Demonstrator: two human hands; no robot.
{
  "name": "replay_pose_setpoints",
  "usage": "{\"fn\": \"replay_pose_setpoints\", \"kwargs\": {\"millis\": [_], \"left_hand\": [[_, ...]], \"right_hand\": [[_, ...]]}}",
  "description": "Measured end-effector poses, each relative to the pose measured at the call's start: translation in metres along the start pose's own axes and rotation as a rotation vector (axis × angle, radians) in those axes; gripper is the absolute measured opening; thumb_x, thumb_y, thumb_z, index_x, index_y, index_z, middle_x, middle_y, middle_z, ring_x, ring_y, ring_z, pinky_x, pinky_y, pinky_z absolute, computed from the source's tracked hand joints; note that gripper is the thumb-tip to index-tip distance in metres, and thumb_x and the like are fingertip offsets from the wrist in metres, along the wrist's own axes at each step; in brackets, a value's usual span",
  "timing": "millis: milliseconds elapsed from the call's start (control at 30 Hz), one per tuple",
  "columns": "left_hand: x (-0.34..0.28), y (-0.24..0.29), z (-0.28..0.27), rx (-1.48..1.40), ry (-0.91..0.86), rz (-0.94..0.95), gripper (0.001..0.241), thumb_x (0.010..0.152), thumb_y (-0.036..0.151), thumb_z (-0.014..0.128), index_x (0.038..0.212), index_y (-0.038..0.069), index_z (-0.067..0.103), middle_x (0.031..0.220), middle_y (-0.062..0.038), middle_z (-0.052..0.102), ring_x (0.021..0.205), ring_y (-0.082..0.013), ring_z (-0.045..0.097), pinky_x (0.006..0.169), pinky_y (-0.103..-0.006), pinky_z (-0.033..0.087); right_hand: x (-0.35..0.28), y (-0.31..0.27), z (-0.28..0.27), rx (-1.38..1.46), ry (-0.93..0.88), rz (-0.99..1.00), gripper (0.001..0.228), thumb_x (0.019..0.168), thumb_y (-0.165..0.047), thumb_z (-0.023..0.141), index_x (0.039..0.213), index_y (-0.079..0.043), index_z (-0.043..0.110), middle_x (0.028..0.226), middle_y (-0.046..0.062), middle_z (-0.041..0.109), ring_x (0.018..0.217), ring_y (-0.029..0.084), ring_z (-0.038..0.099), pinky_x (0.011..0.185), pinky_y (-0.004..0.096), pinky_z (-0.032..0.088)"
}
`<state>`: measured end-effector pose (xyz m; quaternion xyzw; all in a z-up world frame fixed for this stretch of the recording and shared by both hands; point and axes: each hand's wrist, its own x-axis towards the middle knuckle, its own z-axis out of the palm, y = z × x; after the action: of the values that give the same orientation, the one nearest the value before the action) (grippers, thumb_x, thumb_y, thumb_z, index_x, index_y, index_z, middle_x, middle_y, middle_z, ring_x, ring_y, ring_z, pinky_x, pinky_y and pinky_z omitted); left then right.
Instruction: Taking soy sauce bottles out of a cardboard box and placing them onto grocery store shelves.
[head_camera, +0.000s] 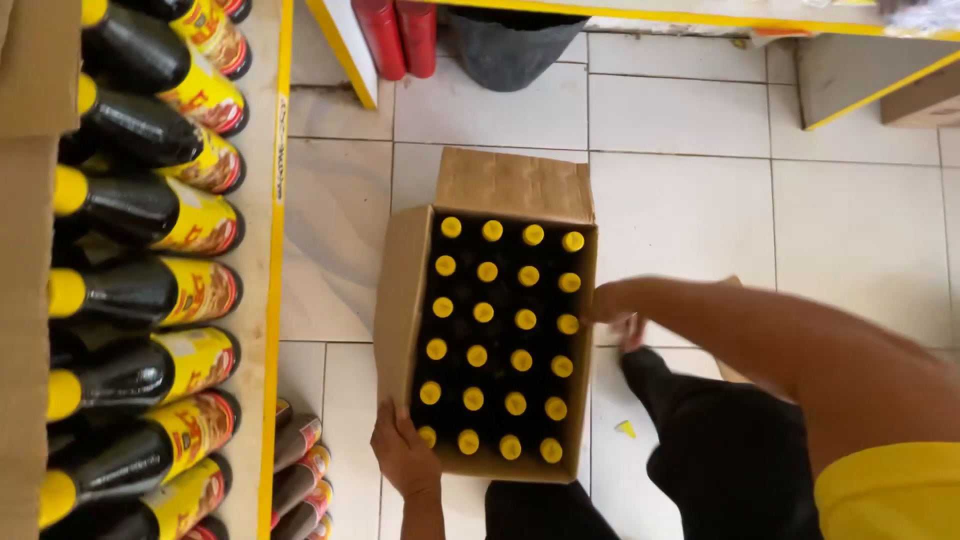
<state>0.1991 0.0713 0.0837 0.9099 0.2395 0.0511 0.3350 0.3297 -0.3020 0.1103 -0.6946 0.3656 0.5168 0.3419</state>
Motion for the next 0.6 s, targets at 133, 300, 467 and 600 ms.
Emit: {"fn": "replay_pose_setpoints", "kwargs": {"millis": [133,300,467,600], "left_hand": [[-0.001,-0.004,0.007,-0.037,0.035,-0.04,0.042,0.103,0.031,0.051,0.134,0.005,0.063,0.133,-0.015,0.066,0.122,-0.039,0.055,0.102,-0.0468,0.047],[0.008,-0.014,0.014,0.019,0.158,0.097,0.04,0.106,0.031,0.049,0.134,0.006,0.062,0.139,-0.013,0.062,0.128,-0.0374,0.055,0.111,-0.0476,0.041],[-0.019,0.023,0.019,-0.002,0.057,0.095,0.041,0.105,0.028,0.052,0.137,0.004,0.058,0.14,-0.018,0.059,0.127,-0.0427,0.051,0.107,-0.0497,0.041],[-0.029,0.143,0.033,0.068,0.198,0.201,0.04,0.085,0.015,0.065,0.123,0.004,0.06,0.126,-0.021,0.06,0.118,-0.0423,0.054,0.1,-0.0482,0.045]], "right_hand": [[0.008,-0.014,-0.024,-0.296,0.112,-0.126,0.049,0.093,-0.032,0.066,0.133,-0.009,0.051,0.12,0.025,0.065,0.107,0.047,0.067,0.088,0.057,0.06],[0.01,-0.049,-0.034,-0.696,0.239,-0.368,0.04,0.089,-0.028,0.067,0.123,-0.009,0.057,0.115,0.023,0.066,0.105,0.044,0.068,0.087,0.053,0.059],[0.028,-0.007,-0.057,-0.956,0.342,-0.554,0.031,0.085,-0.024,0.069,0.112,-0.009,0.063,0.11,0.021,0.068,0.104,0.04,0.069,0.086,0.05,0.059],[0.074,-0.023,-0.044,-1.06,0.466,-0.81,0.025,0.082,-0.021,0.07,0.103,-0.008,0.068,0.106,0.019,0.069,0.102,0.038,0.069,0.085,0.047,0.059]]}}
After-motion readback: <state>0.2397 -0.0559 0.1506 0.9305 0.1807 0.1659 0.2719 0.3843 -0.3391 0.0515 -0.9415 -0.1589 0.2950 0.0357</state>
